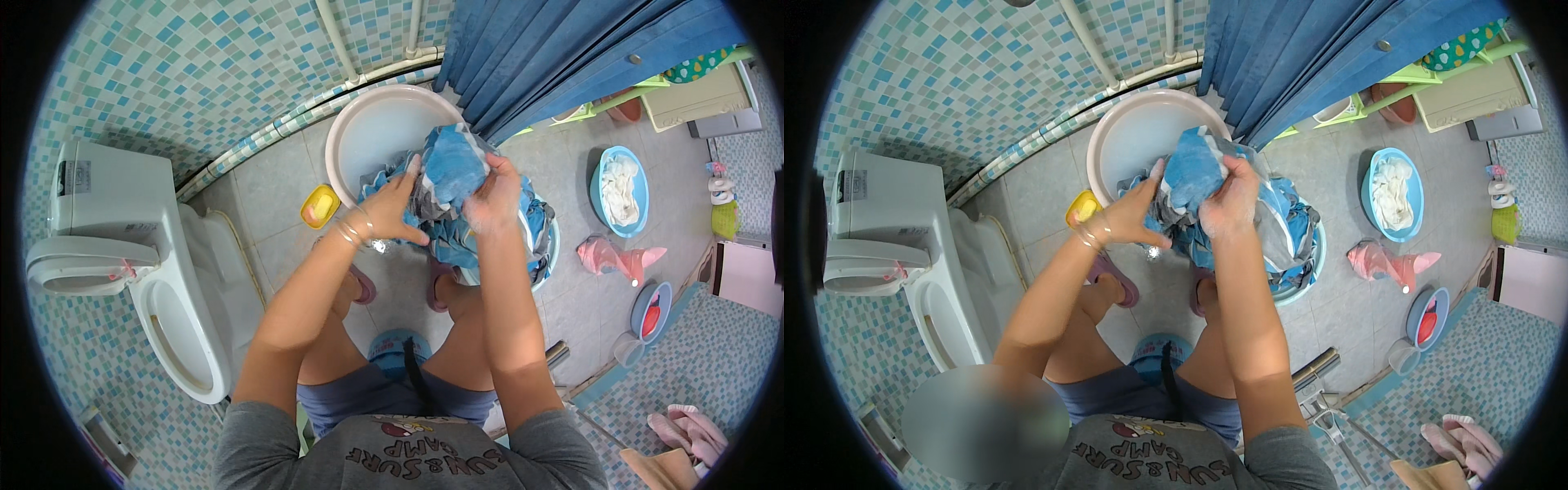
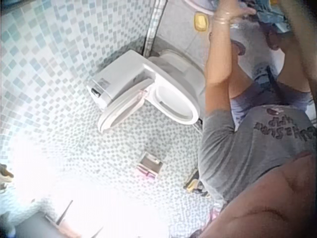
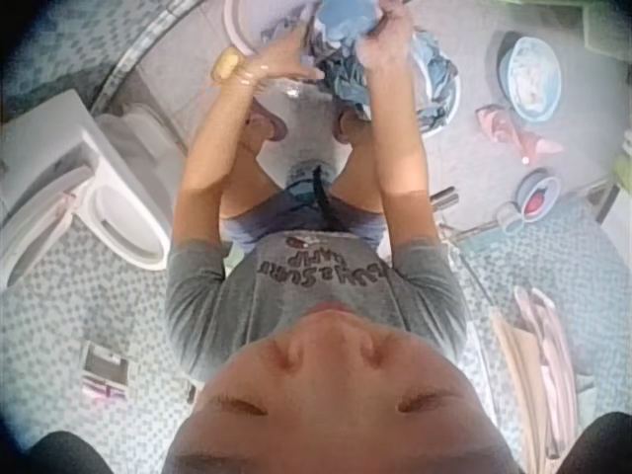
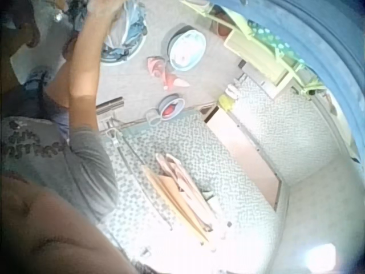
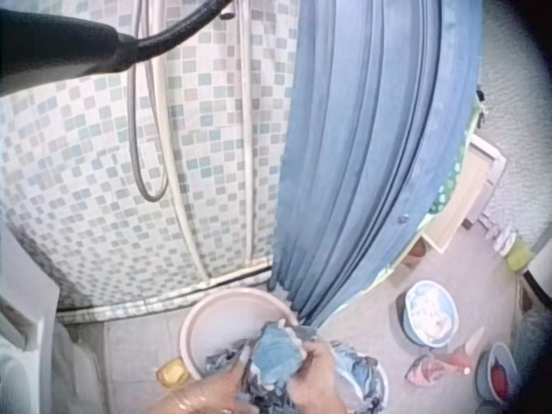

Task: The person is squatting in a bathroom and hand-washing a blue and grey garment in a white basin filled with water. They use a yellow bar of soap to scrub the fabric, repeatedly rubbing and wringing the item to clean it.

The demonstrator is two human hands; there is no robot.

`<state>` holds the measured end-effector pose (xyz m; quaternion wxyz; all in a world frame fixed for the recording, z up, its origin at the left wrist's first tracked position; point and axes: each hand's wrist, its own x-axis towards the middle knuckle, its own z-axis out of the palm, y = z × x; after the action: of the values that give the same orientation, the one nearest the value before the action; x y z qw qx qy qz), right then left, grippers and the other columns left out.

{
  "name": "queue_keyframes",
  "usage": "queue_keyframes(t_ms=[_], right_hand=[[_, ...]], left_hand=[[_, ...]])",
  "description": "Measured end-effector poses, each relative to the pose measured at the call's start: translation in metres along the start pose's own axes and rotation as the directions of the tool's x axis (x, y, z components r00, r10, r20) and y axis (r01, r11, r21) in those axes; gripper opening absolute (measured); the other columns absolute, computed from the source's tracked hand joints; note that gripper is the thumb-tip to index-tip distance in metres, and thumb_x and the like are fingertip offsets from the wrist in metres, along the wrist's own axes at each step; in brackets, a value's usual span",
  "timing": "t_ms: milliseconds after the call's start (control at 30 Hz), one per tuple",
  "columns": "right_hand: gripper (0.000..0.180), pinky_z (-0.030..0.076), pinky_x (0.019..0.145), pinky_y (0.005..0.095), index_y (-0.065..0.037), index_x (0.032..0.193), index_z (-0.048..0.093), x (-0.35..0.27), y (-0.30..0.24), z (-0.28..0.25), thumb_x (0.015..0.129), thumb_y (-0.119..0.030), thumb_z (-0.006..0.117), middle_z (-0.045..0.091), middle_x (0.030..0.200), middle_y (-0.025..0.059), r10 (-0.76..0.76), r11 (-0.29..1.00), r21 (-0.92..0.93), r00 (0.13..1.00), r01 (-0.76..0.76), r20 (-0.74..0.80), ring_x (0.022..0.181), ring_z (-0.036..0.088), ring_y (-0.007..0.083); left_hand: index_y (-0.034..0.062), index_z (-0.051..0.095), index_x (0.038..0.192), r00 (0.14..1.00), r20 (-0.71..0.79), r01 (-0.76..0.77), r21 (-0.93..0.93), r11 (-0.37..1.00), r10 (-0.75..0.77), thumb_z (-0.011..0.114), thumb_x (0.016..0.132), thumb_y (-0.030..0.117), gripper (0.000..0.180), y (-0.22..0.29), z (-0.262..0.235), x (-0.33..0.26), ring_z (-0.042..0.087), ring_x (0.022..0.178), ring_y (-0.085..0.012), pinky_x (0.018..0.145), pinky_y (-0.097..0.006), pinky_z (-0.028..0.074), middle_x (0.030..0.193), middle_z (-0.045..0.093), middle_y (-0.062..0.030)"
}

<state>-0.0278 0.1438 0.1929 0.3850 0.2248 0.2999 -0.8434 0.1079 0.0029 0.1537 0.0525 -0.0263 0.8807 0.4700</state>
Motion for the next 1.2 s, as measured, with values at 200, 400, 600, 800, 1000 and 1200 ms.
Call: queue_keyframes(t_ms=[200,400,600,800,1000,1200], right_hand=[[0.025,0.048,0.089,0.0358,0.005,0.108,0.054,0.018,-0.009,-0.038,0.093,-0.014,0.048,0.062,0.107,0.0148,-0.195,0.919,-0.358,0.98,0.165,-0.049,0.098,0.061,0.0251],[0.031,0.05,0.082,0.0331,0.0,0.115,0.052,0.005,-0.008,-0.024,0.098,-0.024,0.041,0.061,0.108,0.0111,-0.232,0.843,-0.525,0.959,0.116,-0.161,0.098,0.059,0.0223],[0.045,0.051,0.083,0.0352,-0.007,0.121,0.048,0.022,0.013,-0.027,0.097,-0.043,0.035,0.058,0.114,0.0106,0.092,0.922,-0.367,0.99,-0.124,-0.103,0.103,0.057,0.0227],[0.031,0.044,0.082,0.0341,-0.011,0.105,0.056,-0.007,0.058,0.001,0.096,-0.037,0.041,0.06,0.098,0.006,0.165,0.868,-0.442,0.972,-0.224,-0.169,0.094,0.057,0.0189],[0.027,0.047,0.06,0.0317,-0.009,0.086,0.056,0.042,0.044,-0.067,0.097,-0.03,0.043,0.057,0.081,0.0018,-0.141,0.964,-0.214,0.986,0.158,0.094,0.074,0.057,0.0141],[0.019,0.05,0.063,0.0326,-0.006,0.092,0.059,-0.013,0.05,0.001,0.086,-0.023,0.054,0.063,0.083,0.0057,0.102,0.967,-0.236,0.995,-0.101,-0.011,0.068,0.06,0.0191]], left_hand=[[0.0003,0.056,0.117,0.9,-0.258,0.267,-0.309,0.913,-0.351,0.059,0.084,0.013,0.036,-0.028,-0.03,0.013,0.064,0.079,-0.0288,0.073,-0.031,0.049,0.091,0.067,-0.0144],[-0.0016,0.062,0.102,0.767,-0.309,0.005,-0.874,0.487,-0.562,0.056,0.088,0.021,0.027,-0.023,-0.043,0.007,0.062,0.079,-0.0137,0.073,-0.026,0.049,0.092,0.066,-0.0058],[-0.0033,0.056,0.114,0.821,-0.568,-0.135,-0.3,0.944,-0.064,0.061,0.085,0.029,0.043,0.024,0.014,0.029,0.058,0.102,-0.0271,0.089,-0.034,0.045,0.112,0.059,-0.0162],[-0.0032,0.045,0.12,0.665,-0.582,0.227,-0.439,0.869,-0.467,0.062,0.085,0.021,0.046,0.001,0.022,0.048,0.061,0.093,-0.0288,0.083,-0.037,0.047,0.096,0.062,-0.0191],[-0.0018,0.052,0.107,0.791,-0.612,-0.137,-0.163,0.977,0.009,0.061,0.085,0.017,0.03,0.061,0.054,0.032,0.06,0.089,-0.0316,0.08,-0.035,0.046,0.096,0.058,-0.021],[0.0001,0.059,0.096,0.711,-0.533,0.174,-0.499,0.849,-0.459,0.054,0.091,0.036,0.037,-0.014,0.03,0.034,0.06,0.073,-0.0375,0.068,-0.043,0.046,0.083,0.062,-0.0218]])
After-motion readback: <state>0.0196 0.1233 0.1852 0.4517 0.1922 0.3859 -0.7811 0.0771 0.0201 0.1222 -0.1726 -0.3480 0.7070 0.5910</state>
